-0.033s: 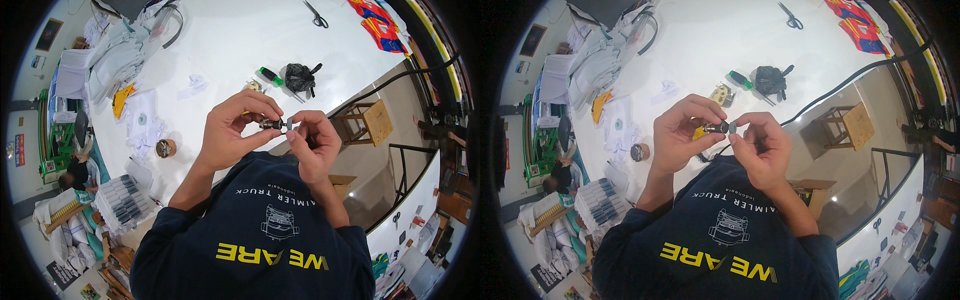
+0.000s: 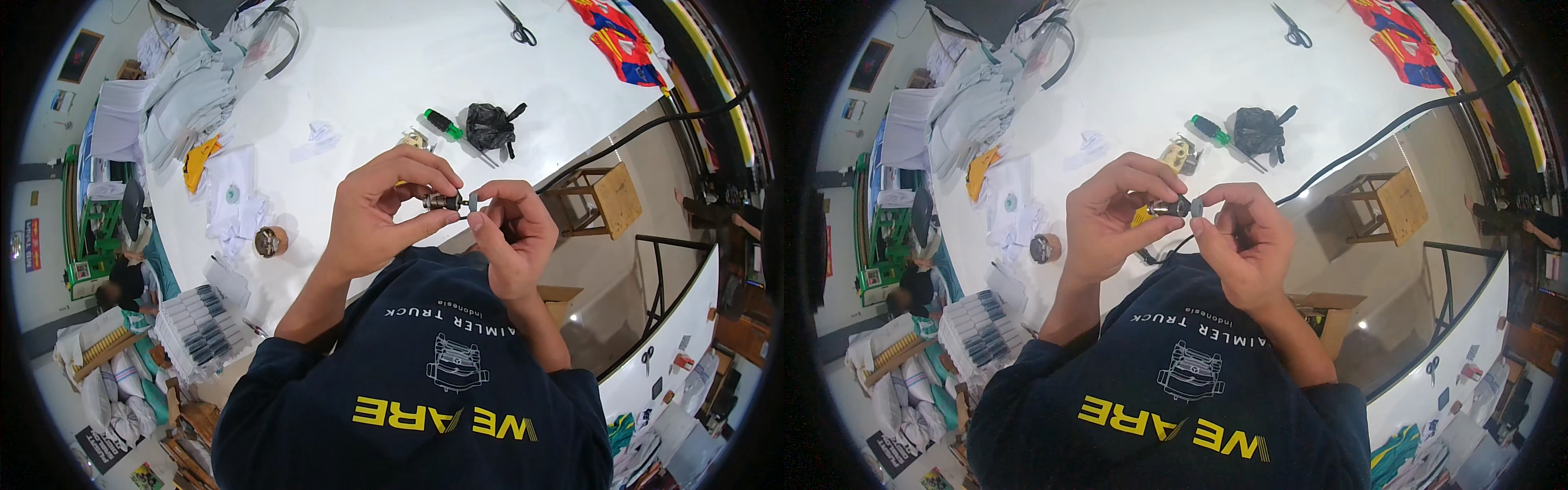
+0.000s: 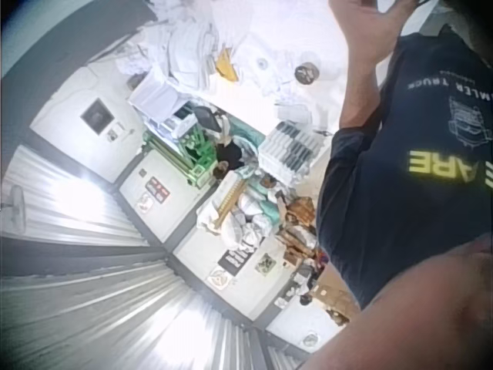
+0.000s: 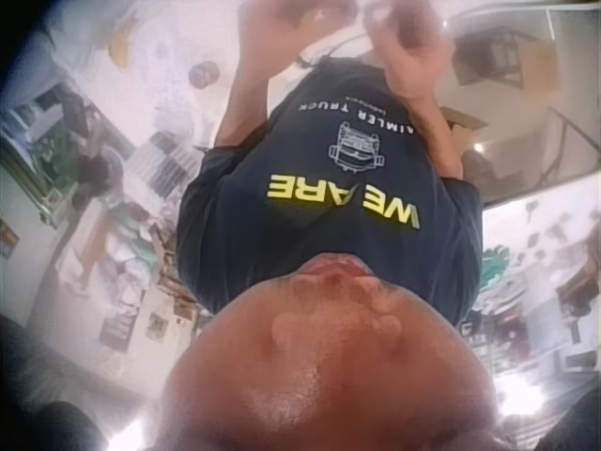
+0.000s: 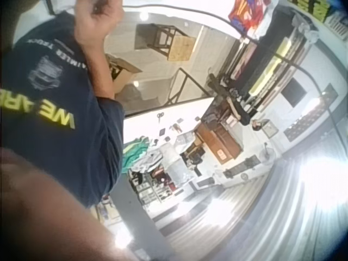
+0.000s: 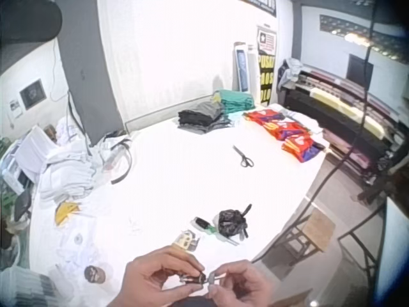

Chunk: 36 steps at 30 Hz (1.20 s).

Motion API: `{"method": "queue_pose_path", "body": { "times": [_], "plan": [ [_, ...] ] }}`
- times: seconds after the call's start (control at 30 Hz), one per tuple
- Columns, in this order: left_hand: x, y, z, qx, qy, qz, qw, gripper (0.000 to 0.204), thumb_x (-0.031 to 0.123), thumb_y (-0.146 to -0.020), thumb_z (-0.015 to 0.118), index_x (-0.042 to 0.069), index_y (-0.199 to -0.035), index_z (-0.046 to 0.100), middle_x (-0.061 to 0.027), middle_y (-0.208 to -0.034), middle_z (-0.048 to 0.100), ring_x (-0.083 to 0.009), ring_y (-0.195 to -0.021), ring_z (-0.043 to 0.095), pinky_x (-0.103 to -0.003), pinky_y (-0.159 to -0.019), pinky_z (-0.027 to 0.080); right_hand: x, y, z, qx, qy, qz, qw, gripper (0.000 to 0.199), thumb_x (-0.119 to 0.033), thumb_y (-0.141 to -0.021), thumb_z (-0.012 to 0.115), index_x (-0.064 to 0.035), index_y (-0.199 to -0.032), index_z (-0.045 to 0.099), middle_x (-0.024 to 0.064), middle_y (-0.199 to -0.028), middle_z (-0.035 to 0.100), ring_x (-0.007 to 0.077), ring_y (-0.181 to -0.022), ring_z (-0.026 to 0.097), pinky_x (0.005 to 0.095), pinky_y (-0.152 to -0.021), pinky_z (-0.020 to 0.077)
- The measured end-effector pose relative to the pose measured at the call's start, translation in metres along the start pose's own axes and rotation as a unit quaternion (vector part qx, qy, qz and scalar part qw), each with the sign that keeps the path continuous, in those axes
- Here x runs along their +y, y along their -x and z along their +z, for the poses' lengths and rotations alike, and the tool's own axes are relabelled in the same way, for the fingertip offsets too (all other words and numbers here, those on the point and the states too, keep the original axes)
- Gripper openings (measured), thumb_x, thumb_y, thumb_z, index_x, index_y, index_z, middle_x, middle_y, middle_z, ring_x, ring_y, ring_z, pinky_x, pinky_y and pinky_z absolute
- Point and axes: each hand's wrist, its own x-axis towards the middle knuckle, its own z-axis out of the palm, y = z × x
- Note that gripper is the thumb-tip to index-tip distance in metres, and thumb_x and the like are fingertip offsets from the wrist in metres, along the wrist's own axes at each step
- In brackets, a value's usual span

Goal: The person retrieves components from a cardboard box on the floor and then assembles small metal cutter parts, including a circular blade and a bracket, by hand at a table.

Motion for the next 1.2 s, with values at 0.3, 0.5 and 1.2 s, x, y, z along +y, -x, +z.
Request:
{"method": "queue_pose_path", "body": {
  "times": [0.3,0.5,1.2],
  "plan": [
    [0.0047,-0.0012,-0.0009,-0.002,-0.009,0.014,1.0,0.034,-0.015,-0.078,0.08,-0.003,-0.108,0.07,-0.017,-0.115,0.066,-0.0192,-0.105,0.068,-0.032,-0.09,0.058,-0.0021,-0.0001,-0.0001,-0.006,0.007,-0.012,1.0,0.025,0.001,-0.091,0.072,0.0003,-0.115,0.066,-0.0095,-0.066,0.044,-0.0006,-0.06,0.038,0.019,-0.054,0.0264],
    [0.0048,-0.0026,-0.0006,-0.005,-0.012,0.025,1.0,0.034,-0.015,-0.077,0.08,-0.002,-0.108,0.071,-0.0167,-0.115,0.067,-0.0189,-0.105,0.068,-0.031,-0.091,0.057,-0.002,-0.0003,-0.0014,-0.009,0.014,-0.018,1.0,0.026,0.002,-0.091,0.071,0.0003,-0.116,0.067,-0.0098,-0.066,0.044,-0.0008,-0.06,0.038,0.0188,-0.054,0.0263],
    [0.0042,-0.0036,-0.0007,-0.008,-0.005,0.025,1.0,0.032,-0.015,-0.078,0.079,-0.003,-0.106,0.07,-0.0177,-0.115,0.067,-0.0206,-0.105,0.068,-0.032,-0.089,0.058,-0.0018,-0.0017,-0.0024,-0.005,0.0,-0.016,1.0,0.026,0.005,-0.089,0.071,0.0007,-0.115,0.067,-0.0096,-0.066,0.046,-0.0009,-0.059,0.04,0.0186,-0.054,0.0281]
  ]
}}
